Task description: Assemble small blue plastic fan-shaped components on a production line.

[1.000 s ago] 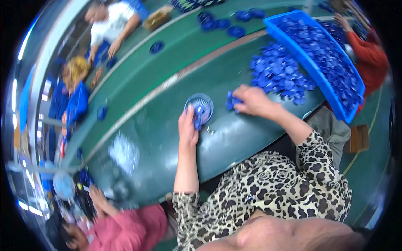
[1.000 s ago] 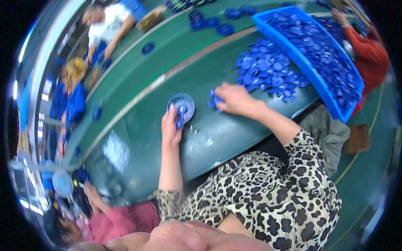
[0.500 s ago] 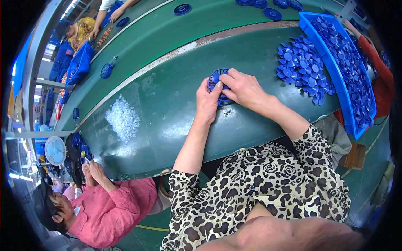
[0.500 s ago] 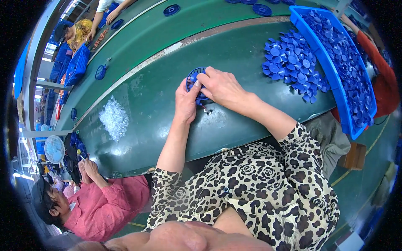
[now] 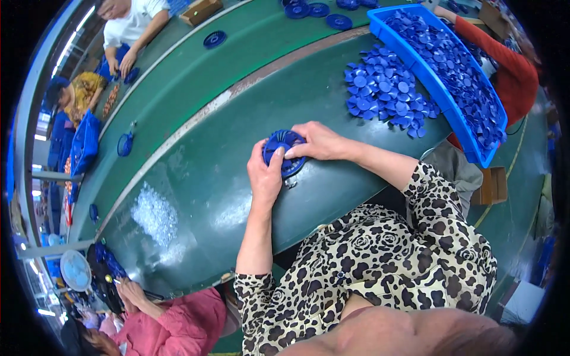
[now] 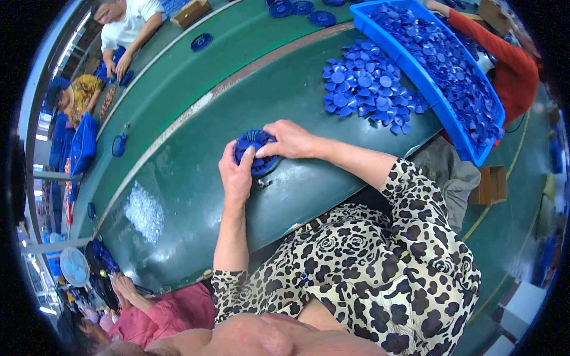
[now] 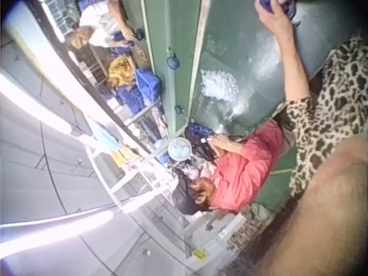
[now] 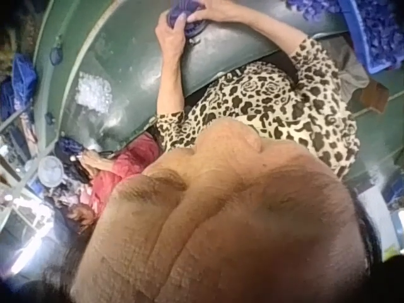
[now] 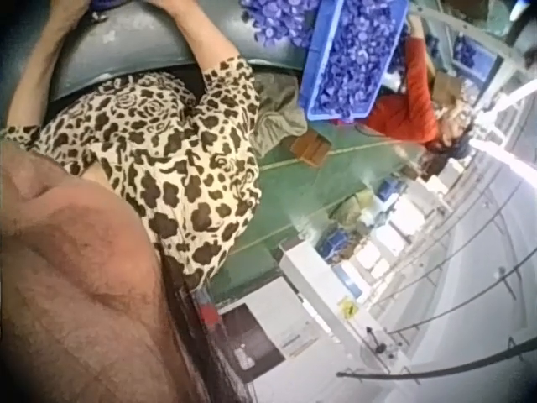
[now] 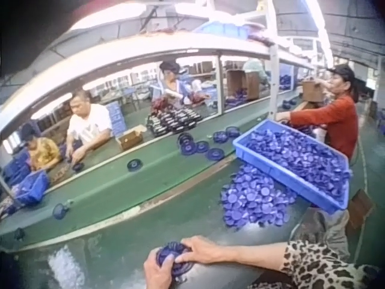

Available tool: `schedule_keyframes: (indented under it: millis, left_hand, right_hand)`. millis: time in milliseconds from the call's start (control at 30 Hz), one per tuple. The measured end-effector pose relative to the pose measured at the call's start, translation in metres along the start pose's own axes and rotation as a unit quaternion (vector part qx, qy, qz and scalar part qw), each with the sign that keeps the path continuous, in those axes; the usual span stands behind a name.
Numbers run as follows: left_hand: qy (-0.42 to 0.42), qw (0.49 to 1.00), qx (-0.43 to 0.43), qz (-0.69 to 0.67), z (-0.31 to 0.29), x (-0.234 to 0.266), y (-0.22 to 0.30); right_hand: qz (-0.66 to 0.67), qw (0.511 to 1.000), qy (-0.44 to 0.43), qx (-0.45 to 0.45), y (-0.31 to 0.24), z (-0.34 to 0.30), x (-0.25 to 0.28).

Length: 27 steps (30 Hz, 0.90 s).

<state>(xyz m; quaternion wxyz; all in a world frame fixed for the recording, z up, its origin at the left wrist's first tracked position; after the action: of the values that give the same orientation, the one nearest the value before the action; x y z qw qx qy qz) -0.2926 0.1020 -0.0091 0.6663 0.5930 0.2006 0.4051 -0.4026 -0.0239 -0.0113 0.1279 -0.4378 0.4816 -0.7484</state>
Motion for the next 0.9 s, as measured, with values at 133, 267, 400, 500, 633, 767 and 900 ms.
schedule_keyframes:
  millis: [133,267,400,500,633,767,900]
  left_hand:
    - [0.057,0.998,0.006,0.025,0.005,-0.002,-0.004]
    - [0.141,0.987,0.045,-0.053,0.011,0.019,-0.020]
    - [0.109,0.992,0.037,-0.050,0.006,0.013,-0.030]
    - [0.090,0.996,0.007,-0.006,0.007,0.008,-0.026]
    - [0.082,0.997,0.006,0.009,0.011,0.021,-0.028]
    - [0.084,0.996,0.022,0.032,0.022,0.026,-0.031]
    - [-0.043,0.996,0.065,0.036,0.029,-0.015,-0.014]
  right_hand:
    - [0.087,0.990,-0.065,-0.094,0.016,0.027,0.003]
    - [0.344,0.916,0.077,-0.191,0.016,0.092,0.029]
    - [0.312,0.919,0.166,-0.174,0.010,0.091,0.071]
    - [0.119,0.976,0.179,-0.031,0.014,0.049,0.125]
    - [-0.231,0.931,0.276,0.056,0.010,-0.047,0.233]
    - [-0.384,0.826,0.410,-0.053,0.038,-0.180,0.338]
    - [-0.385,0.807,0.387,-0.226,0.057,-0.272,0.376]
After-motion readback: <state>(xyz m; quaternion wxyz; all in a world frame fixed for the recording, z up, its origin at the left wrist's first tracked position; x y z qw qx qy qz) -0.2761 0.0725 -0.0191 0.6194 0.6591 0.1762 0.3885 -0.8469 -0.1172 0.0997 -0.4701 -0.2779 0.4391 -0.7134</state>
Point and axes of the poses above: each hand's wrist, its own z-axis towards the middle knuckle, its own x-axis out of the back of the hand, y = z × x, the point moved 4 cm from there along z, towards the middle knuckle, and after that the axes turned 14 degrees about y, right-handed, at the moved point
